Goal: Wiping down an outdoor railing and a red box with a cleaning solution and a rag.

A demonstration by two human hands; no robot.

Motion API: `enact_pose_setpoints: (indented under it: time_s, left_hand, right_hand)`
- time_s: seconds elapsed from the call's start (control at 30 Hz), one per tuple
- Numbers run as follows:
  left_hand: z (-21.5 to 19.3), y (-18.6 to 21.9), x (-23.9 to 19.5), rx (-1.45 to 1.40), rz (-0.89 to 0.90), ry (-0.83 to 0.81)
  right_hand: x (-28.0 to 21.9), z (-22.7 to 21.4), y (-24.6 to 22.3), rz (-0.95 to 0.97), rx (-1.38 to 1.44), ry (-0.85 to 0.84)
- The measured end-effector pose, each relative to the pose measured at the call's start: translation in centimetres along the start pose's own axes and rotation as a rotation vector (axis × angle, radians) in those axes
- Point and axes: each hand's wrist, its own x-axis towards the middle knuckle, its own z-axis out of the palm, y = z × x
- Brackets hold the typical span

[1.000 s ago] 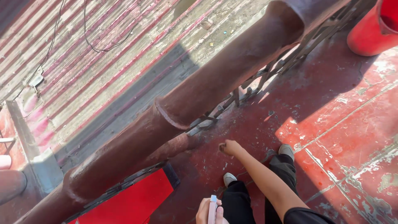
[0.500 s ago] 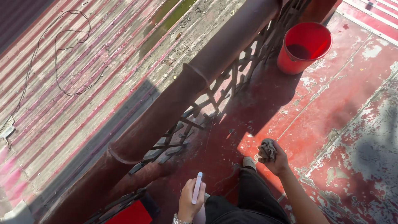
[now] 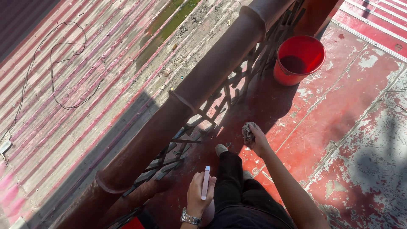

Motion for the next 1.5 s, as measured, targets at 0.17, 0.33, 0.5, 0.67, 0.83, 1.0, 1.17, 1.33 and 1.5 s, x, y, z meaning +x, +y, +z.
enact_pose_setpoints:
  time_s: [0.17,0.33,0.5,0.67,0.83,1.0,1.17,1.33,1.5]
  left_hand:
    - [-1.9,-0.4,4.7,0.003,0.090,-0.041]
    - [-4.9,-0.5,10.3,-0.068,0.169,-0.079]
    - [-5.4,-1.9,12.8,-0.037,-0.003,-0.159]
    - [-0.6,-9.0,14.2,0.034,-0.186,-0.071]
    - [-5.3,-1.8,14.6,0.026,-0.125,-0.193]
    - [-4.7,-3.0,16.0,0.047,-0.147,-0.152]
    - [-5.1,-1.8,16.5,0.047,-0.134,-0.153]
    - [-4.9,-1.8,17.5,0.091,-0.019,-0.231]
    - [-4.5,-3.5,20.3,0.023,-0.015,-0.286]
  right_hand:
    - [7.8,1.1,2.7,-0.132,-0.091,0.115]
    - [13.9,8.0,0.5,-0.508,-0.795,0.359]
    - [25.0,7.2,0.8,-0.747,-1.152,0.341]
    - [30.8,6.7,3.4,-0.905,-1.302,0.308]
    - [31.6,4.6,9.1,-0.454,-1.482,0.153]
    - [29.2,6.7,2.7,-0.441,-0.985,0.175]
    - [29.1,5.4,8.3,-0.681,-1.349,0.188]
    - [25.1,9.1,3.8,-0.157,-1.200,0.161]
    - [14.1,10.4,-1.5,0.123,-0.887,0.163]
